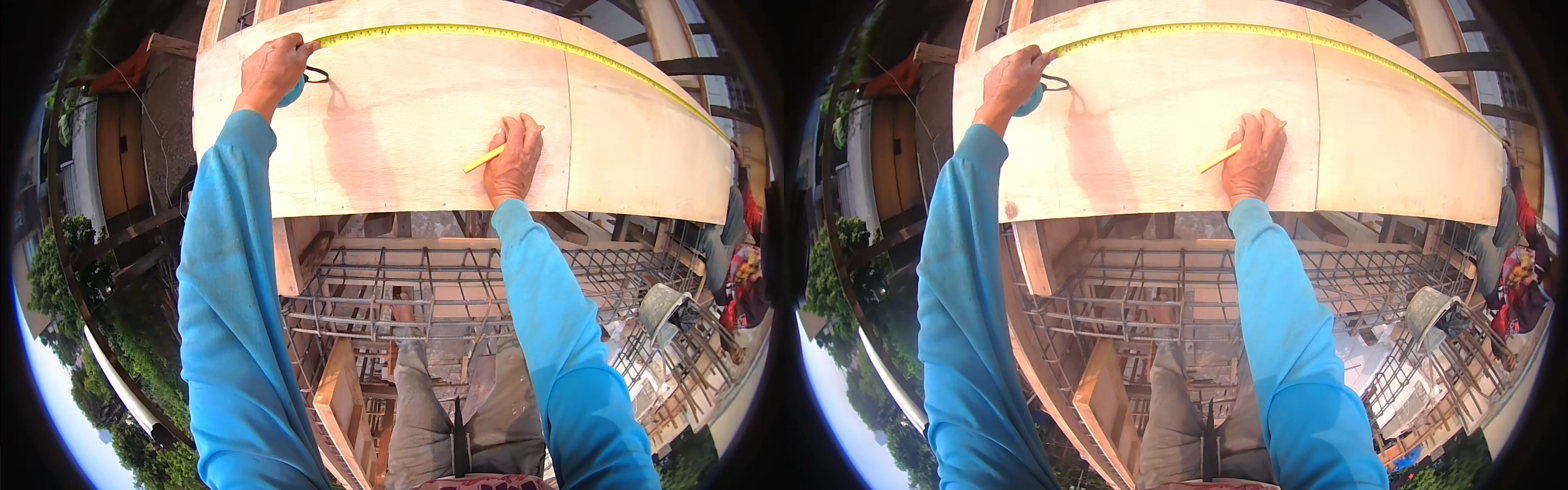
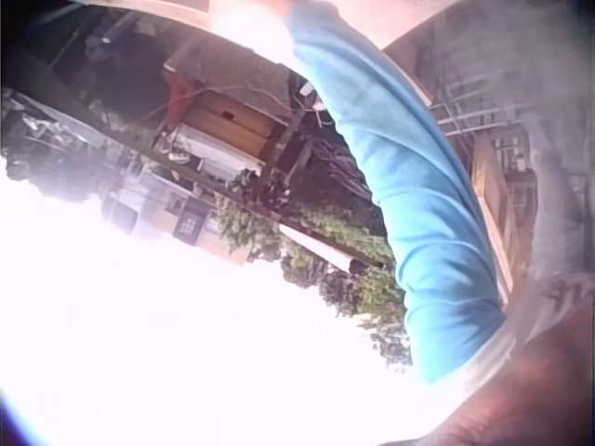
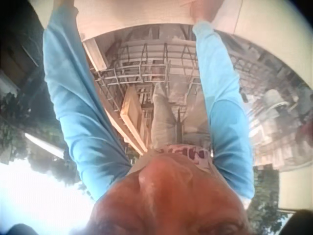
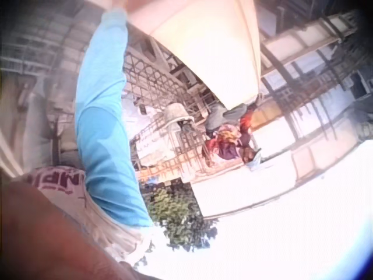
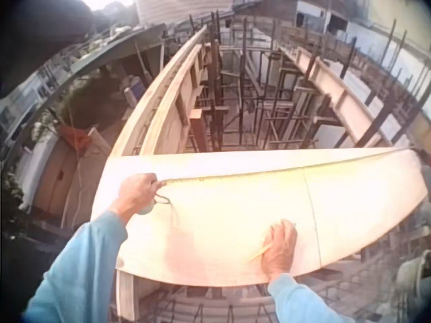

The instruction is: The person measures a piece of plywood on a construction frame with a tape measure, marks it with a pencil using a metal square, and then cuts the wood with a hand saw.

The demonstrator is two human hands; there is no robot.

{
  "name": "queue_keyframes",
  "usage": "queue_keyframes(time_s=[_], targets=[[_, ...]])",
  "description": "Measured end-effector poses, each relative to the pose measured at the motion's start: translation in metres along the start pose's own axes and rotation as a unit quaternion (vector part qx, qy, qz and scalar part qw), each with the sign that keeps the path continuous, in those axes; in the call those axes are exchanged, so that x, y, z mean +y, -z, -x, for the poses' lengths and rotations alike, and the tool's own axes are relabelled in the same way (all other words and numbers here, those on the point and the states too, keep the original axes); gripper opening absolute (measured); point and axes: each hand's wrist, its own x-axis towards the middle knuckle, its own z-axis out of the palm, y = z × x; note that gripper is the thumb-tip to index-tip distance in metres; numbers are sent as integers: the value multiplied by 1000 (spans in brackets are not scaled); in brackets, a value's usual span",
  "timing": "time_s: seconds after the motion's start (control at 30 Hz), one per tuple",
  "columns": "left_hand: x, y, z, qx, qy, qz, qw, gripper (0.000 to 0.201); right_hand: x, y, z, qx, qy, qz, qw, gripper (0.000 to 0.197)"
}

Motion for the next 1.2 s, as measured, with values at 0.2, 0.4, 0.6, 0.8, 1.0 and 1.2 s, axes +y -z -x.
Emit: queue_keyframes(time_s=[0.2,0.4,0.6,0.8,1.0,1.2], targets=[[0,-17,-68,17,25,-12,999,42,-1,3,-3,-25,-9,22,999,31],[13,-40,-101,72,35,-81,994,26,-3,4,-5,-52,-18,26,998,35],[28,-55,-99,186,75,-72,977,13,-7,7,-13,-58,-15,39,997,36],[11,-85,-89,313,46,20,948,12,-6,4,-12,-60,-15,41,997,36],[5,-87,-95,323,-19,-10,946,13,-5,6,-11,-64,-14,40,997,34],[-24,-76,-116,308,-145,-18,940,10,-5,3,-11,-62,-10,45,997,34]])
